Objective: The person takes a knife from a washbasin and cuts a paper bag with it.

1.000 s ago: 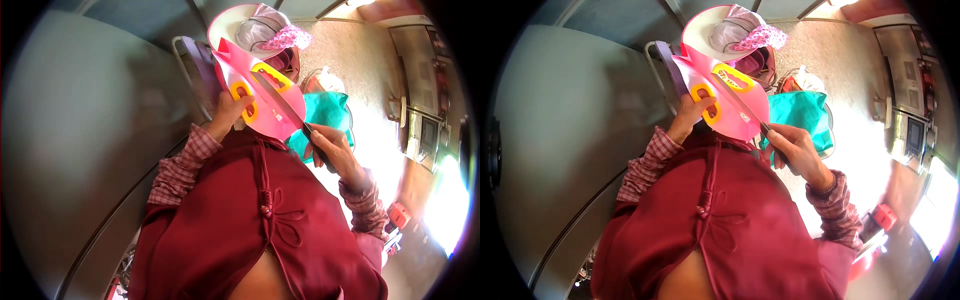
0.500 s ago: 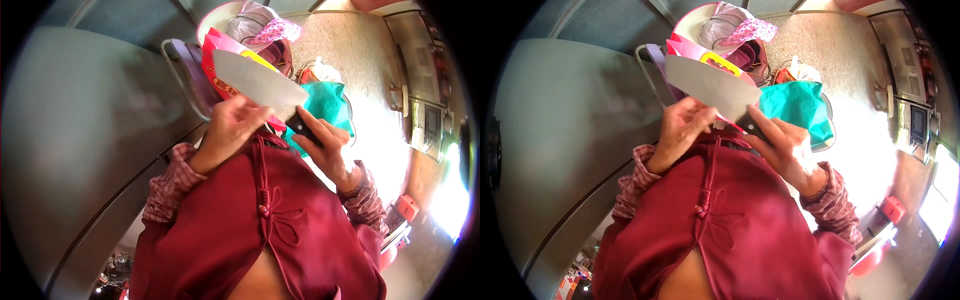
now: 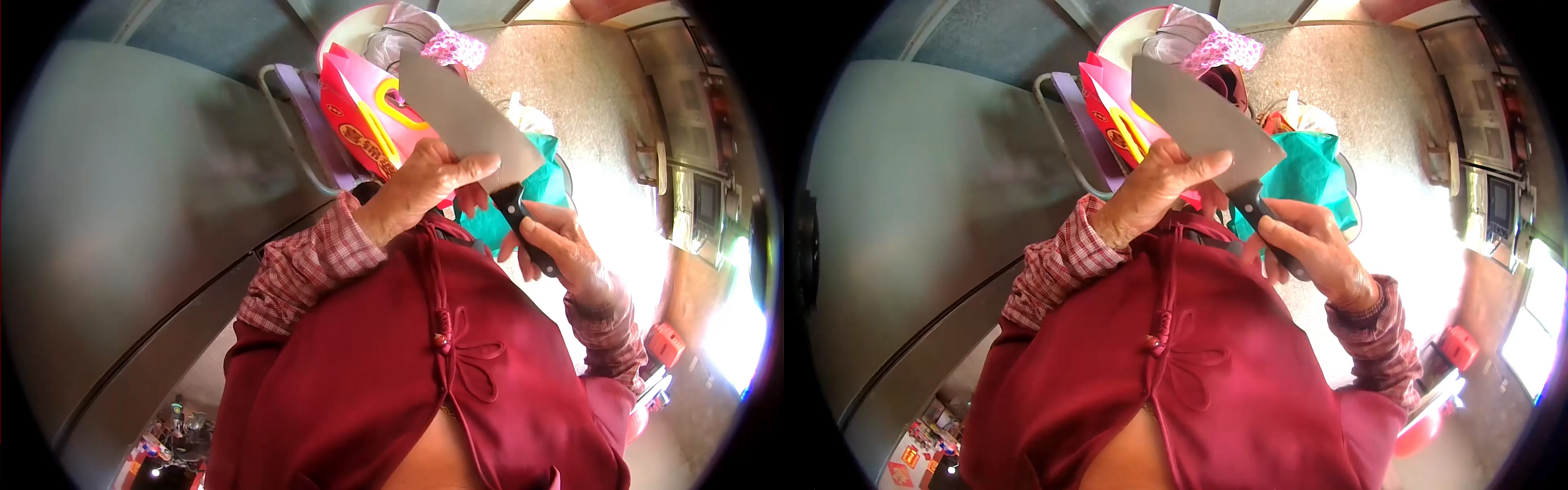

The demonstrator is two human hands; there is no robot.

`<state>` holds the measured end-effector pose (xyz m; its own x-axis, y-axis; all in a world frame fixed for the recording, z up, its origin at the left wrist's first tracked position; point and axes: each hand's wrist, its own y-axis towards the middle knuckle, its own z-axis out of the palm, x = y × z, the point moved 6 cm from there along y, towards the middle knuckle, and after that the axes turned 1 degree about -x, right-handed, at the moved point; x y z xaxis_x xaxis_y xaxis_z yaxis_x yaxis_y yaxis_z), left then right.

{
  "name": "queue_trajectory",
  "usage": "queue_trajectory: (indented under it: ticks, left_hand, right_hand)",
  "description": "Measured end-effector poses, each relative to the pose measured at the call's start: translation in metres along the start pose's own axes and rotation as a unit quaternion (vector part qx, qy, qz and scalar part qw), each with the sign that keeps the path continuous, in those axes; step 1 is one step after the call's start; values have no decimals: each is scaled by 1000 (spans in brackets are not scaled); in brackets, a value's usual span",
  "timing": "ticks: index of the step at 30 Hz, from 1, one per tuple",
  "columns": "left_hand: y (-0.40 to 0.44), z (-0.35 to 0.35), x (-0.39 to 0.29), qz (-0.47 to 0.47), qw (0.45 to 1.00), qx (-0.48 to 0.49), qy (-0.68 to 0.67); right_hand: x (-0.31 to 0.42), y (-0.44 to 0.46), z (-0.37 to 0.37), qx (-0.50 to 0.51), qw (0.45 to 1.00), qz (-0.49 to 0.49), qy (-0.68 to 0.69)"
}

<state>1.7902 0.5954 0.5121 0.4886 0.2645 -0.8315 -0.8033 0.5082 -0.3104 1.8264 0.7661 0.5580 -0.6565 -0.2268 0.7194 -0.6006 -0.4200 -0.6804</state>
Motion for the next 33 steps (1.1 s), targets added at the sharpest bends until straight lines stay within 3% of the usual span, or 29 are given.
queue_trajectory:
  ticks: [2, 3, 6, 7, 9, 13, 16, 27, 33]
  left_hand:
    - [-11, -15, 13, -48, 994, 2, 94]
    - [-26, -28, 6, -19, 996, -12, 83]
    - [-61, -94, -1, 47, 950, -280, 131]
    - [-63, -108, 6, 68, 940, -329, 59]
    - [-55, -117, 20, 33, 927, -347, 138]
    - [-20, -114, 60, 25, 927, -309, 209]
    - [-18, -107, 67, -51, 963, -249, 85]
    - [-24, -100, 91, -57, 967, -248, -11]
    - [-36, -101, 83, -48, 974, -220, 9]
  right_hand:
    - [-2, -2, -2, -22, 998, -2, -56]
    - [-1, -4, -5, -35, 995, -18, -94]
    - [-6, -6, -16, -50, 985, -39, -163]
    - [-6, -6, -17, -49, 983, -24, -177]
    - [-4, -5, -17, -50, 978, 3, -204]
    - [3, 2, -15, 2, 959, 21, -281]
    - [-1, 11, -20, 31, 944, 54, -324]
    - [20, 34, -15, 44, 899, 67, -431]
    - [24, 43, 2, 35, 853, -58, -517]
